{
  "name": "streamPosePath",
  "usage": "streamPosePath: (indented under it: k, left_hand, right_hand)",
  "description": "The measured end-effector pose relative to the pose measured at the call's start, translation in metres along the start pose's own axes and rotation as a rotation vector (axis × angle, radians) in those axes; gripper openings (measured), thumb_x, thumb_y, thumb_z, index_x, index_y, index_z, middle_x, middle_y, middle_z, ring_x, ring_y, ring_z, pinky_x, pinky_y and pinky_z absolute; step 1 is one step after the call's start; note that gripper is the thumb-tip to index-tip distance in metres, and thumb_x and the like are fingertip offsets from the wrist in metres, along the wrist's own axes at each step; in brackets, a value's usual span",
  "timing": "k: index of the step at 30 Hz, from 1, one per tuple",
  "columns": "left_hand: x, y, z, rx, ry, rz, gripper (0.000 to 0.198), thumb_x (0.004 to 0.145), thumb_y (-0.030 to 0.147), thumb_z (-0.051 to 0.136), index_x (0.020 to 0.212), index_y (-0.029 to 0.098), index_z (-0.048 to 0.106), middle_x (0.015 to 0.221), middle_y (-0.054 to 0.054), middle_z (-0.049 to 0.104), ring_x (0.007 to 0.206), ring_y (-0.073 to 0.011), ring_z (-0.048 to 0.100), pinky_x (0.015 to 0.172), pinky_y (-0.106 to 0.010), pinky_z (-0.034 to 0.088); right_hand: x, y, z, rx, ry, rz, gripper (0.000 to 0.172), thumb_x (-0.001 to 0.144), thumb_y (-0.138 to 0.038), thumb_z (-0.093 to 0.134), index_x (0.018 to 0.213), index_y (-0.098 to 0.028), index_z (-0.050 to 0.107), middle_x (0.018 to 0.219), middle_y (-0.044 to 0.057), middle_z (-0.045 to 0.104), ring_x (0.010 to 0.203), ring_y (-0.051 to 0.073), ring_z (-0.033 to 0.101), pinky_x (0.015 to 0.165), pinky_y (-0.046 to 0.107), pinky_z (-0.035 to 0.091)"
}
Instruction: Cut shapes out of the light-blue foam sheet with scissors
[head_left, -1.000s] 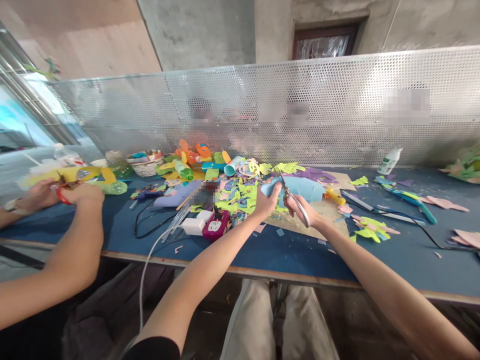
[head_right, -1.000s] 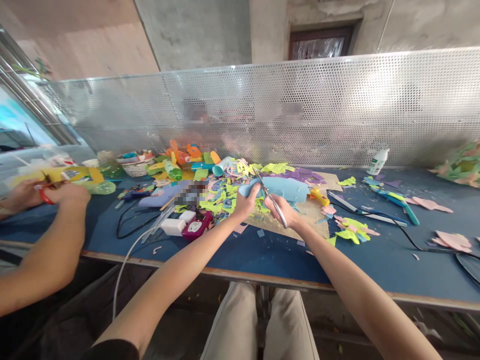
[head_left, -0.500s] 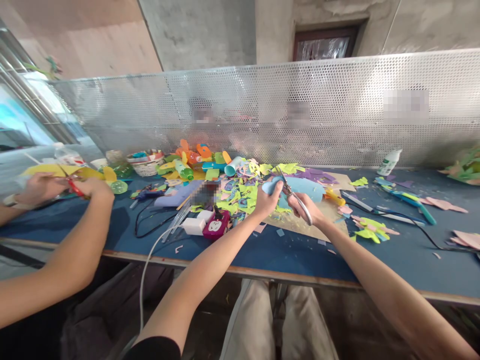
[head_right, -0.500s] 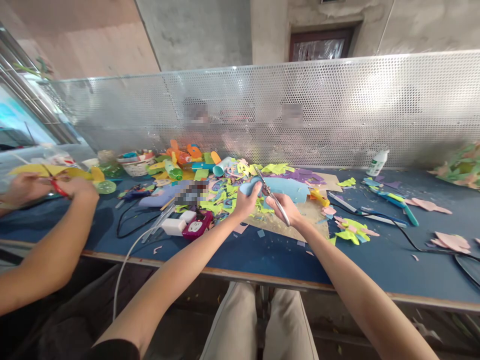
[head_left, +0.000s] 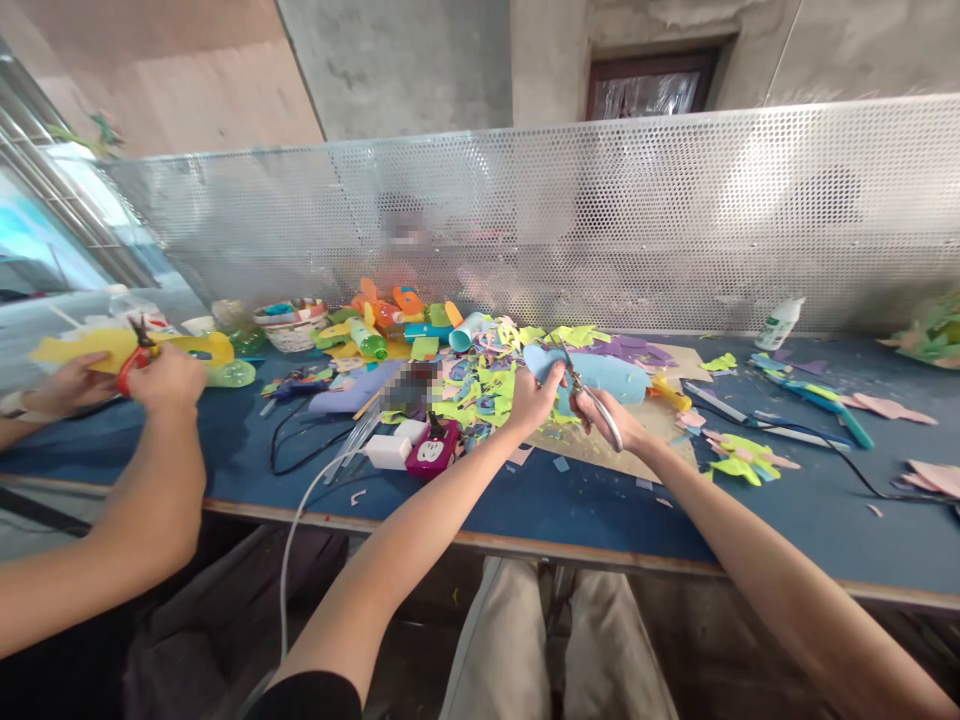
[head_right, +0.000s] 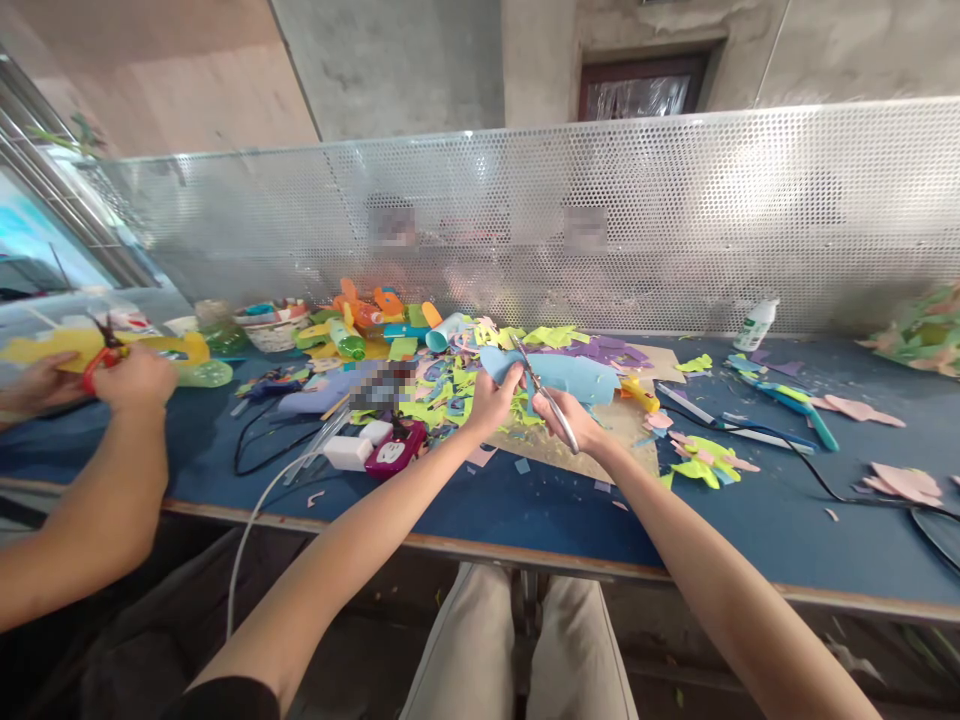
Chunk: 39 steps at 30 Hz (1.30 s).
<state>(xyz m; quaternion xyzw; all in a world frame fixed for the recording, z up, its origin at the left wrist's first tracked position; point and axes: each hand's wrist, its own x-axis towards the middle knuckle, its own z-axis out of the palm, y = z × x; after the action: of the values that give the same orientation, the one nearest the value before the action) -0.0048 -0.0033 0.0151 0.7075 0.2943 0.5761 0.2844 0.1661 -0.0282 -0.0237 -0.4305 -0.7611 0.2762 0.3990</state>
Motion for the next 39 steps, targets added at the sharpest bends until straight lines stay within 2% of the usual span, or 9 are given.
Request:
streamPosePath:
  k: [5, 11, 16, 25, 30, 33, 39]
  left_hand:
    - [-0.002, 0.001, -0.001, 0.026, -0.039, 0.032, 0.044, 0.094, 0.046, 0.048, 0.062, 0.017, 0.057, 0.055, 0.001, 0.052, 0.056, -0.0111, 0.052, 0.06, -0.025, 0.041]
    - [-0.001, -0.005, 0.003, -0.029, -0.027, -0.034, 0.045, 0.092, 0.05, 0.048, 0.062, 0.017, 0.056, 0.055, 0.002, 0.05, 0.054, -0.011, 0.049, 0.057, -0.025, 0.04]
    - [-0.001, -0.008, 0.003, -0.054, -0.031, -0.056, 0.045, 0.092, 0.05, 0.048, 0.062, 0.017, 0.055, 0.056, 0.001, 0.051, 0.055, -0.0109, 0.048, 0.058, -0.025, 0.039]
    - [0.0, -0.006, 0.004, -0.098, -0.029, -0.051, 0.043, 0.092, 0.048, 0.049, 0.061, 0.018, 0.052, 0.055, 0.002, 0.047, 0.054, -0.0103, 0.046, 0.056, -0.024, 0.036]
    - [0.001, -0.003, 0.003, -0.09, -0.021, -0.039, 0.045, 0.092, 0.048, 0.049, 0.058, 0.018, 0.045, 0.054, 0.003, 0.044, 0.053, -0.0098, 0.045, 0.057, -0.025, 0.036]
    - [0.001, -0.002, 0.003, -0.089, -0.006, -0.054, 0.047, 0.092, 0.048, 0.05, 0.057, 0.018, 0.04, 0.052, 0.003, 0.04, 0.051, -0.0094, 0.04, 0.055, -0.025, 0.033]
    - [0.001, 0.003, 0.0, -0.071, 0.022, -0.06, 0.05, 0.093, 0.05, 0.048, 0.054, 0.019, 0.04, 0.051, 0.002, 0.041, 0.051, -0.0101, 0.043, 0.056, -0.026, 0.036]
  right_hand:
    - [0.0, 0.0, 0.0, 0.028, -0.001, -0.008, 0.057, 0.088, -0.076, 0.032, 0.073, -0.023, 0.043, 0.063, 0.0, 0.052, 0.053, 0.017, 0.052, 0.055, 0.032, 0.045]
    - [0.0, -0.003, -0.001, 0.057, -0.031, -0.057, 0.058, 0.09, -0.074, 0.028, 0.073, -0.022, 0.045, 0.064, 0.0, 0.052, 0.055, 0.016, 0.05, 0.058, 0.032, 0.043]
    - [-0.001, 0.0, -0.001, 0.032, -0.024, -0.029, 0.057, 0.09, -0.074, 0.029, 0.074, -0.022, 0.046, 0.06, -0.001, 0.052, 0.054, 0.016, 0.051, 0.059, 0.032, 0.043]
    - [-0.002, -0.004, 0.0, 0.061, 0.014, -0.006, 0.056, 0.09, -0.073, 0.032, 0.066, -0.023, 0.041, 0.051, -0.002, 0.046, 0.046, 0.014, 0.047, 0.051, 0.029, 0.041]
    - [-0.002, -0.014, 0.0, -0.007, 0.088, 0.043, 0.062, 0.083, -0.08, 0.034, 0.063, -0.023, 0.04, 0.046, -0.003, 0.043, 0.042, 0.013, 0.044, 0.046, 0.028, 0.036]
    - [-0.002, -0.016, -0.001, -0.03, 0.088, 0.048, 0.063, 0.082, -0.082, 0.033, 0.063, -0.022, 0.04, 0.046, -0.003, 0.043, 0.043, 0.013, 0.042, 0.045, 0.028, 0.034]
    - [-0.001, -0.011, -0.001, -0.021, 0.07, 0.038, 0.059, 0.087, -0.077, 0.033, 0.065, -0.023, 0.041, 0.05, -0.001, 0.048, 0.049, 0.016, 0.047, 0.051, 0.03, 0.04]
